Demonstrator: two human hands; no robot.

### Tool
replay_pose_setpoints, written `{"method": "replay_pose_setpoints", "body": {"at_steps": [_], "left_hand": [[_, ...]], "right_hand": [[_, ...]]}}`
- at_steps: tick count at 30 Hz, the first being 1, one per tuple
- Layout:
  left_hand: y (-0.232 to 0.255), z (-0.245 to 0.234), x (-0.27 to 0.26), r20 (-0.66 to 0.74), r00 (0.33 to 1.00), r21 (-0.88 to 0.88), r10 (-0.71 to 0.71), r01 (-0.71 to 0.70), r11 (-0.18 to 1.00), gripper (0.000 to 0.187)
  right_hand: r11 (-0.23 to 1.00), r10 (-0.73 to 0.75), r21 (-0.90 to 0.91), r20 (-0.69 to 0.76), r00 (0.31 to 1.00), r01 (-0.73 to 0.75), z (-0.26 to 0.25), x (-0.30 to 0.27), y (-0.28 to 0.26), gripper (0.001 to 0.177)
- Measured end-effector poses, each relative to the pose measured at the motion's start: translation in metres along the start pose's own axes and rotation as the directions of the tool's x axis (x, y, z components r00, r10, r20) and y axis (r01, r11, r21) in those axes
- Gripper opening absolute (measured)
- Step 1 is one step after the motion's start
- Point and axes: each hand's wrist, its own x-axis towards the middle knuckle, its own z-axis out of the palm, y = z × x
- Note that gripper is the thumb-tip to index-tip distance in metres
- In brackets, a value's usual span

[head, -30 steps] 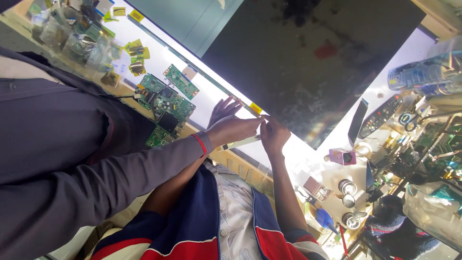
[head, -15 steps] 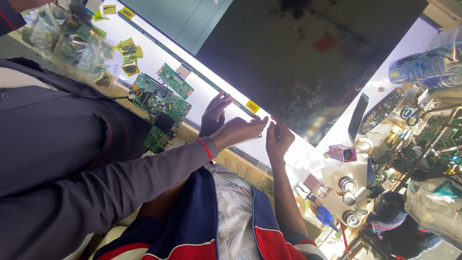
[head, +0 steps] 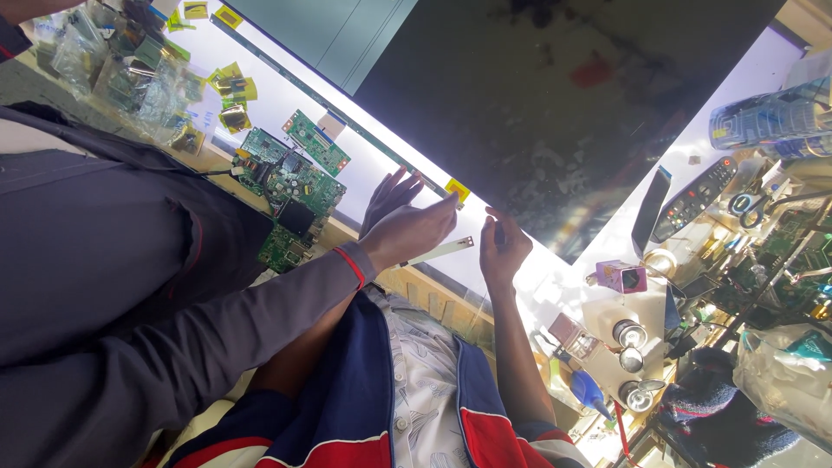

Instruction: Repairing a television by connecting a motherboard with ribbon cables and applying adhesive tape to the screen panel.

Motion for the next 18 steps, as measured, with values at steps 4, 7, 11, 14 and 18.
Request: {"method": "replay_pose_setpoints", "body": {"at_steps": [4, 7, 11, 14, 18], "left_hand": [[-0.001, 0.007, 0.002, -0.082, 0.996, -0.083, -0.037, 0.031, 0.996, 0.04], [0.0, 0.022, 0.005, -0.094, 0.995, 0.032, 0.016, -0.013, 0.999, 0.036], [0.009, 0.056, 0.003, -0.153, 0.982, -0.385, -0.108, 0.042, 0.922, 0.038], [0.027, 0.082, 0.011, -0.099, 0.932, -0.897, -0.348, 0.068, 0.436, 0.043], [0.051, 0.111, 0.023, 0.074, 0.87, -0.966, -0.487, -0.06, -0.253, 0.048]], "right_hand": [[1.0, -0.007, 0.001, -0.006, 1.0, 0.007, 0.001, 0.001, 0.0, 0.017], [1.0, -0.011, 0.0, -0.009, 1.0, 0.011, 0.001, 0.001, 0.0, 0.017], [0.999, -0.042, -0.033, -0.007, 0.999, 0.041, 0.002, 0.001, 0.001, 0.017], [0.998, -0.05, -0.042, 0.008, 0.999, 0.05, 0.001, 0.001, -0.001, 0.017], [0.993, -0.082, -0.09, 0.003, 0.997, 0.082, 0.0, 0.003, -0.006, 0.017]]}}
